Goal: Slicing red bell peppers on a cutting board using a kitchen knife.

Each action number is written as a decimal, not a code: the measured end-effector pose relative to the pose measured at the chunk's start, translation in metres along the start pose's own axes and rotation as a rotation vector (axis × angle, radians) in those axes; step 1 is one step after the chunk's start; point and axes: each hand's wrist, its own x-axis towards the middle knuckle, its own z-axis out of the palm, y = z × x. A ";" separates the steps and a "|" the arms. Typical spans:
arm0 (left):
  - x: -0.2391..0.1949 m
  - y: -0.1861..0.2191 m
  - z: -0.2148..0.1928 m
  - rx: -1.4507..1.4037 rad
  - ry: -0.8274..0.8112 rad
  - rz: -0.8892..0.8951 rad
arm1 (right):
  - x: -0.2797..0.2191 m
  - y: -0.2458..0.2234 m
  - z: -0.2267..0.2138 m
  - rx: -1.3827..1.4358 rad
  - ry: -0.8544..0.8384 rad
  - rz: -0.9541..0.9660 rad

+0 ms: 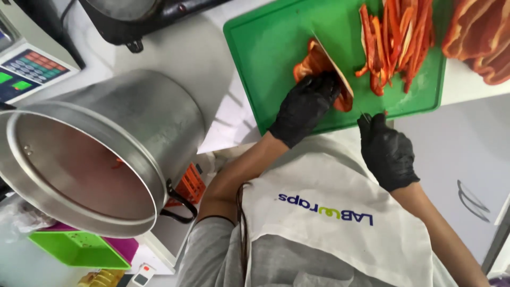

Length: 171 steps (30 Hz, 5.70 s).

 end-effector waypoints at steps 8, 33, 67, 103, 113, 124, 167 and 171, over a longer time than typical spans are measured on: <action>-0.009 -0.005 0.010 0.158 -0.105 -0.024 | 0.014 0.016 0.050 0.095 0.115 -0.059; -0.009 -0.009 0.013 -0.022 0.041 -0.005 | 0.021 -0.023 0.001 0.195 0.104 -0.034; -0.018 -0.016 0.017 0.038 0.026 0.049 | -0.010 -0.020 0.025 0.161 0.143 -0.014; -0.024 -0.032 0.052 -0.075 0.063 0.123 | -0.033 -0.002 0.008 0.252 0.100 0.052; -0.025 -0.033 0.055 0.040 0.108 0.189 | -0.006 -0.022 0.010 0.177 0.044 0.033; -0.032 -0.039 0.069 0.111 0.020 0.210 | -0.007 -0.021 0.021 0.137 -0.011 0.061; -0.032 -0.032 0.043 -0.031 -0.012 0.124 | 0.019 -0.038 0.029 0.131 0.124 0.054; -0.036 -0.030 0.047 0.029 -0.087 0.117 | -0.017 -0.026 0.005 0.017 0.129 -0.086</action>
